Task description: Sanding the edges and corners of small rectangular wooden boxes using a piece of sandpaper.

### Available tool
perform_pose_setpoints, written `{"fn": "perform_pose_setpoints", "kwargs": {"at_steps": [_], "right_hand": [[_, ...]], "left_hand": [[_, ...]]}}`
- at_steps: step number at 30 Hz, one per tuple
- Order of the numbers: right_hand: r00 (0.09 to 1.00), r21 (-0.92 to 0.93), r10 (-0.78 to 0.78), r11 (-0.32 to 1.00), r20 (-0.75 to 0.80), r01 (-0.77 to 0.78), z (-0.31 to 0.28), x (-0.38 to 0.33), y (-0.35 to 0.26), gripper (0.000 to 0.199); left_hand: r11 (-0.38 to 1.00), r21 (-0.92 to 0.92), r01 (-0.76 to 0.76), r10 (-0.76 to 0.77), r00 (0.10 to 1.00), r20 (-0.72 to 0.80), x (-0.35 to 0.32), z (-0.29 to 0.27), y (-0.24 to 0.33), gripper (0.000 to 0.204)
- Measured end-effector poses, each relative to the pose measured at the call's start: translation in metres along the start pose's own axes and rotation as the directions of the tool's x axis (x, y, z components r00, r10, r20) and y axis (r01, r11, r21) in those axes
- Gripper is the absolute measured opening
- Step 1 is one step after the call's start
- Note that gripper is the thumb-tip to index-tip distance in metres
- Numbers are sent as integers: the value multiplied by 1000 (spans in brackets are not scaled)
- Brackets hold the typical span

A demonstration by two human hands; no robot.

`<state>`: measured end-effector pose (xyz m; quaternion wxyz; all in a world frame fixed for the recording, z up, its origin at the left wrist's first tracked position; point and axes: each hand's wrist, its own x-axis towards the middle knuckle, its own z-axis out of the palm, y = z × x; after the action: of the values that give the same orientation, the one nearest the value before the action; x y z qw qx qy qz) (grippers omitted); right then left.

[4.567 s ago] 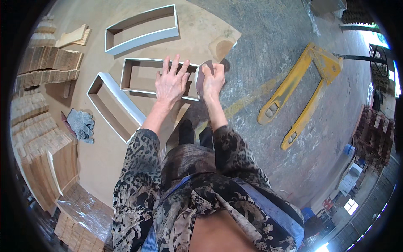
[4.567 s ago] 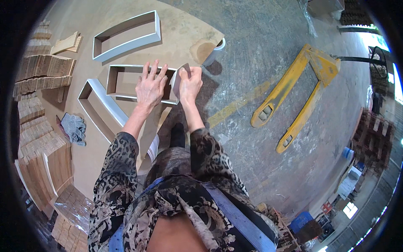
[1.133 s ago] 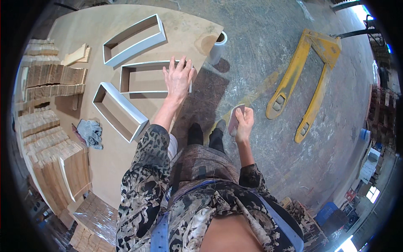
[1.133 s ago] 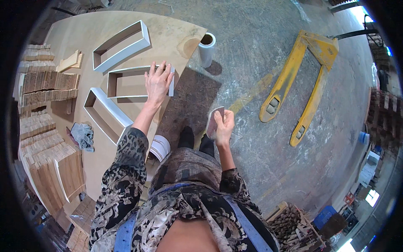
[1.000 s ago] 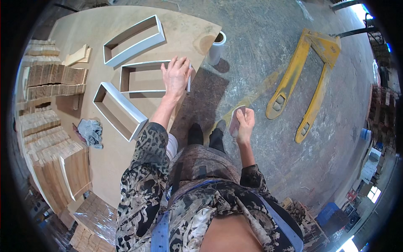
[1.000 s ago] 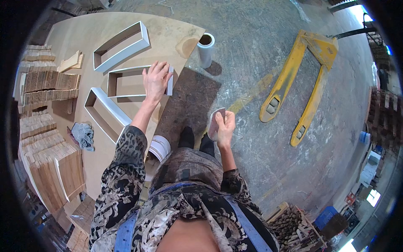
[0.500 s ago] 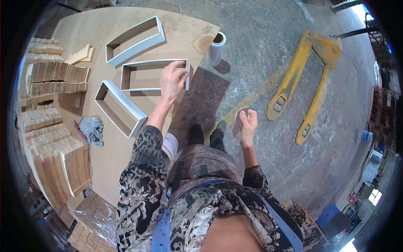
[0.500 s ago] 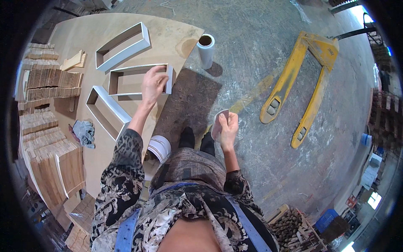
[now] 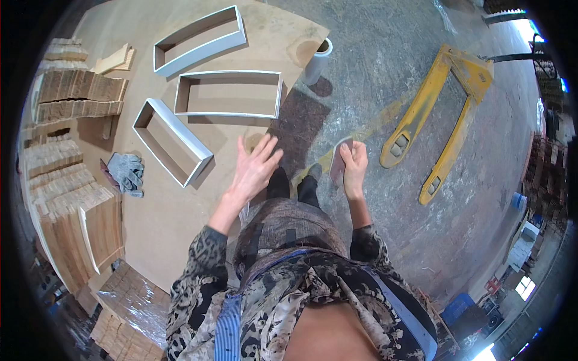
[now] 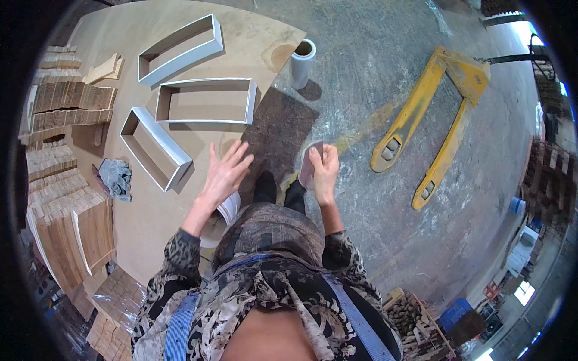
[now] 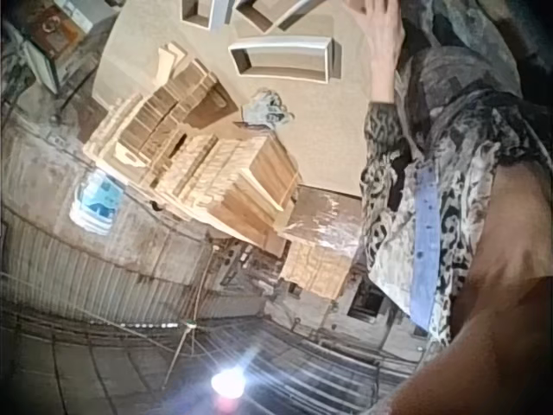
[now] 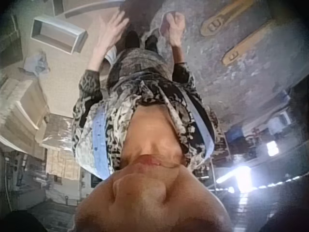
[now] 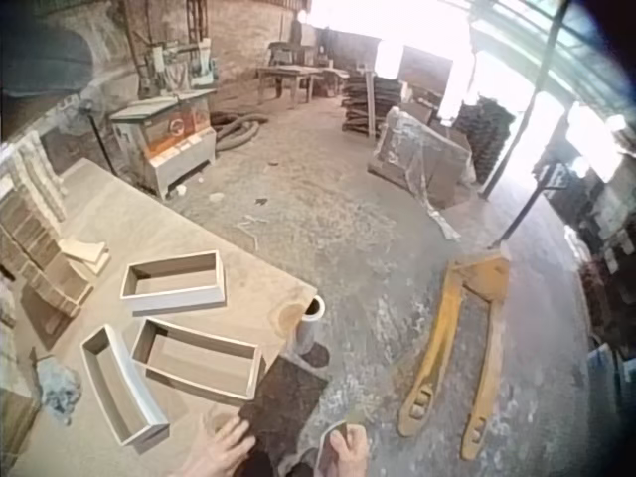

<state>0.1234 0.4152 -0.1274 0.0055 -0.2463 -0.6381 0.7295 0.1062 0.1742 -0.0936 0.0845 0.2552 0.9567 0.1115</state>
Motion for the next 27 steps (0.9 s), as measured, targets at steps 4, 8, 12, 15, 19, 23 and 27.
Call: {"fn": "perform_pose_setpoints", "kwargs": {"at_steps": [4, 8, 12, 15, 19, 23, 27], "right_hand": [[977, -190, -208, 959, 44, 212, 41, 29, -14, 21], [941, -372, -131, 895, 312, 248, 101, 43, -40, 30], [893, -634, -86, 675, 441, 378, 119, 60, -42, 30], [938, -762, -146, 551, 313, 340, 108, 108, -47, 30], [894, -651, -204, 623, 399, 433, 122, 116, -60, 31], [902, -783, 13, 501, 432, 367, 141, 128, -57, 37], [961, -684, -247, 680, 125, 264, 140, 167, -42, 37]], "left_hand": [[994, -62, 89, -97, 984, -150, -13, -8, -27, 39], [954, -22, 298, -288, 898, -331, 22, -13, -55, 38], [961, 33, 275, -256, 927, -275, 20, 11, -68, 39], [965, 46, 257, -236, 935, -266, 17, 9, -67, 39], [967, 25, 253, -239, 937, -256, 21, 10, -69, 41], [967, -34, 251, -251, 929, -271, 21, 16, -71, 40], [974, -68, 217, -228, 936, -268, 21, 13, -63, 40]]}}
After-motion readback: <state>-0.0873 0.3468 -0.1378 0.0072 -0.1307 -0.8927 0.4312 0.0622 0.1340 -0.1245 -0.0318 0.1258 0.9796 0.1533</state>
